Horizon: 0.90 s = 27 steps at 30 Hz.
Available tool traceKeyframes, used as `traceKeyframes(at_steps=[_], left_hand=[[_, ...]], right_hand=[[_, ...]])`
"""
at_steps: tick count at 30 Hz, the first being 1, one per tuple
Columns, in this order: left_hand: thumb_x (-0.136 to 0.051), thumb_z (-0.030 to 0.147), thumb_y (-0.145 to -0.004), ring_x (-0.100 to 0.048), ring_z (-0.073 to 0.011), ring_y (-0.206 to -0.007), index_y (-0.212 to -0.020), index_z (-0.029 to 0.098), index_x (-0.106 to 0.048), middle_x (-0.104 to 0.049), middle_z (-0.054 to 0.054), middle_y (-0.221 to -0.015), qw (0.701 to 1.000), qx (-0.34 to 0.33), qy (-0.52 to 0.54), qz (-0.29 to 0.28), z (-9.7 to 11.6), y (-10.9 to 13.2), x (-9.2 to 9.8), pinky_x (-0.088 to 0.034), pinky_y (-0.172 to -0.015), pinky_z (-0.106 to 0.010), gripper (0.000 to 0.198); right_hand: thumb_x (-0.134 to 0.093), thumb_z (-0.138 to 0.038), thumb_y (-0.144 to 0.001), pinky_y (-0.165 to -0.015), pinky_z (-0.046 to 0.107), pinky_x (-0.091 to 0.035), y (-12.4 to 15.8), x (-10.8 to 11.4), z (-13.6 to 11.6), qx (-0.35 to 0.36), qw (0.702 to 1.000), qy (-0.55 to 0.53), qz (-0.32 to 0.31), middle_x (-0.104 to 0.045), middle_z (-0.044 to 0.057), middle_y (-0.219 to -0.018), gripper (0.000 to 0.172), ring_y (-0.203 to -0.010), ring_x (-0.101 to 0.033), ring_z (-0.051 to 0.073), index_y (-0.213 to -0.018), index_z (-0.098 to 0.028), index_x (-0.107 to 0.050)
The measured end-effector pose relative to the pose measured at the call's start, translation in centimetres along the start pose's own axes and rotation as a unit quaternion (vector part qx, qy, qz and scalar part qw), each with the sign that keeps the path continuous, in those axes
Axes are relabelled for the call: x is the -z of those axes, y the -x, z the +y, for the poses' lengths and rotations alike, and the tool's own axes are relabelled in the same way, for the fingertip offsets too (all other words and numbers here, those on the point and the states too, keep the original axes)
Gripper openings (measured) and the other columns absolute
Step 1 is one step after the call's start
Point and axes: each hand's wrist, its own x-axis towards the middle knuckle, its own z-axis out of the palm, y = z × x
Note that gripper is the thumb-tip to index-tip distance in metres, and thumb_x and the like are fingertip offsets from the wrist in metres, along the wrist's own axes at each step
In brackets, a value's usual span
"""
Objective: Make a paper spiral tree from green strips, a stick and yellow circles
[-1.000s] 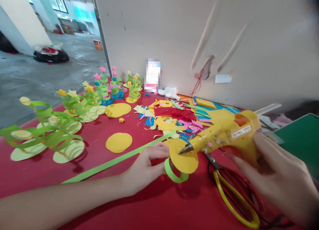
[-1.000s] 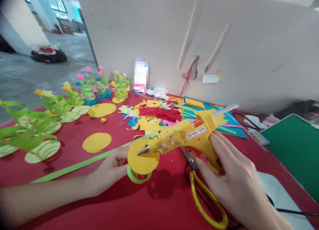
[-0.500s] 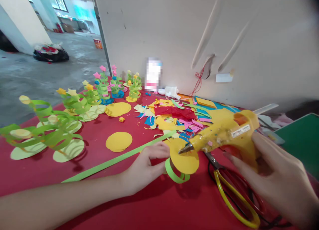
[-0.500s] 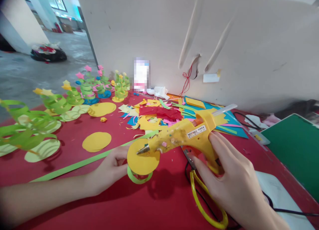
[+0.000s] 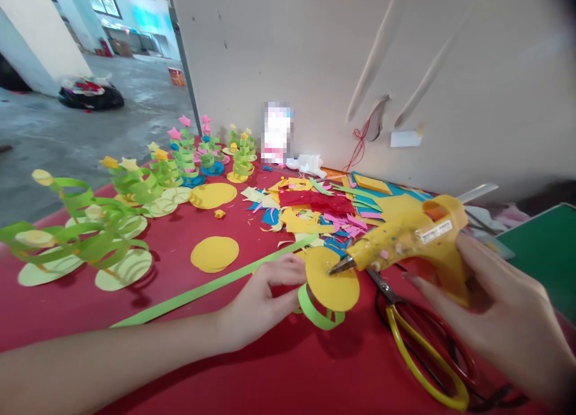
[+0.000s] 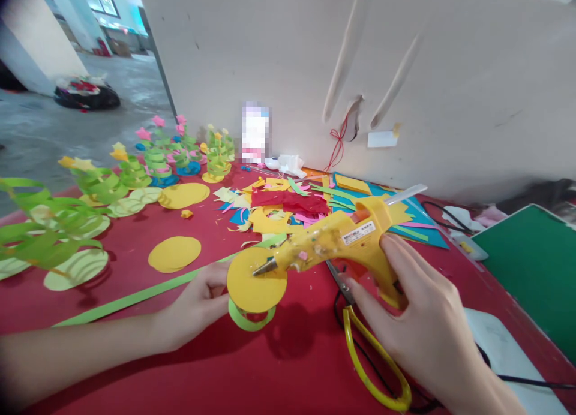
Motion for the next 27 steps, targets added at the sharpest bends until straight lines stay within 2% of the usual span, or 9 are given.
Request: traceKeyframes(at_steps=[4, 8, 11, 14, 17, 19, 24, 27], left_hand=[[-0.053, 0.037, -0.08, -0.052, -0.0164, -0.077, -0.072, 0.016, -0.068, -0.066, -0.004, -0.073, 1.0, -0.017, 0.002, -0.003, -0.03, 0.02, 0.04, -0.043, -0.071, -0.023, 0.027], [-0.051, 0.037, -0.081, -0.053, -0.0182, -0.083, -0.073, 0.014, -0.068, -0.066, -0.006, -0.077, 1.0, -0.013, -0.009, -0.012, -0.11, -0.03, 0.11, -0.044, -0.075, -0.026, 0.03], [-0.052, 0.039, -0.08, -0.054, -0.02, -0.087, -0.076, 0.014, -0.069, -0.066, -0.008, -0.087, 1.0, -0.015, -0.006, -0.008, -0.03, -0.11, 0.08, -0.044, -0.077, -0.028, 0.03], [-0.053, 0.04, -0.08, -0.055, -0.0201, -0.086, -0.078, 0.015, -0.069, -0.067, -0.008, -0.085, 1.0, -0.017, 0.001, -0.006, 0.0, -0.1, 0.05, -0.044, -0.077, -0.028, 0.031], [-0.052, 0.038, -0.081, -0.055, -0.02, -0.088, -0.078, 0.014, -0.069, -0.067, -0.008, -0.084, 1.0, -0.018, 0.004, -0.013, -0.08, 0.02, 0.12, -0.044, -0.078, -0.028, 0.03], [-0.052, 0.037, -0.081, -0.055, -0.0204, -0.089, -0.079, 0.013, -0.069, -0.067, -0.009, -0.088, 1.0, -0.017, 0.006, -0.018, -0.09, 0.07, 0.17, -0.044, -0.078, -0.028, 0.03], [-0.053, 0.035, -0.081, -0.055, -0.0183, -0.083, -0.076, 0.015, -0.07, -0.068, -0.007, -0.083, 0.999, -0.028, 0.016, -0.012, 0.13, -0.03, 0.11, -0.044, -0.076, -0.026, 0.026], [-0.054, 0.037, -0.08, -0.055, -0.0181, -0.082, -0.077, 0.017, -0.07, -0.068, -0.006, -0.082, 0.999, -0.03, 0.017, -0.008, 0.14, -0.09, 0.07, -0.044, -0.074, -0.026, 0.026]], right_hand=[[-0.053, -0.054, -0.068, -0.063, 0.032, -0.048, 0.03, 0.05, 0.69, -0.039, 0.999, -0.018, 0.001, -0.062, 0.009, -0.091, 0.046, -0.075, -0.06, 0.022, -0.096, -0.017, -0.054], [-0.054, -0.052, -0.068, -0.052, 0.028, -0.045, -0.07, 0.06, 0.11, -0.02, 1.0, -0.017, -0.008, -0.061, 0.006, -0.08, 0.039, -0.064, -0.057, 0.019, -0.088, -0.019, -0.053], [-0.051, -0.056, -0.068, -0.054, 0.032, -0.046, -0.07, 0.05, 0.15, -0.018, 1.0, -0.002, -0.009, -0.063, 0.01, -0.087, 0.046, -0.07, -0.059, 0.023, -0.092, -0.017, -0.055], [-0.05, -0.059, -0.067, -0.06, 0.036, -0.047, 0.01, 0.13, 0.73, -0.046, 0.999, 0.003, 0.005, -0.064, 0.013, -0.093, 0.055, -0.074, -0.061, 0.026, -0.099, -0.015, -0.057], [-0.053, -0.056, -0.066, -0.057, 0.033, -0.047, 0.06, 0.23, 0.85, -0.051, 0.999, -0.007, 0.008, -0.064, 0.011, -0.088, 0.054, -0.068, -0.061, 0.023, -0.102, -0.016, -0.056], [-0.054, -0.056, -0.065, -0.054, 0.032, -0.047, 0.03, 0.25, 0.57, -0.044, 0.999, -0.016, -0.001, -0.064, 0.01, -0.085, 0.052, -0.067, -0.06, 0.023, -0.097, -0.016, -0.057], [-0.051, -0.057, -0.065, -0.058, 0.034, -0.047, -0.22, 0.27, 0.38, -0.039, 0.999, -0.01, 0.0, -0.063, 0.011, -0.087, 0.055, -0.068, -0.06, 0.023, -0.098, -0.014, -0.057], [-0.054, -0.053, -0.066, -0.055, 0.029, -0.046, -0.39, 0.24, 0.5, -0.044, 0.999, -0.003, 0.014, -0.062, 0.008, -0.081, 0.049, -0.065, -0.058, 0.019, -0.098, -0.015, -0.056]])
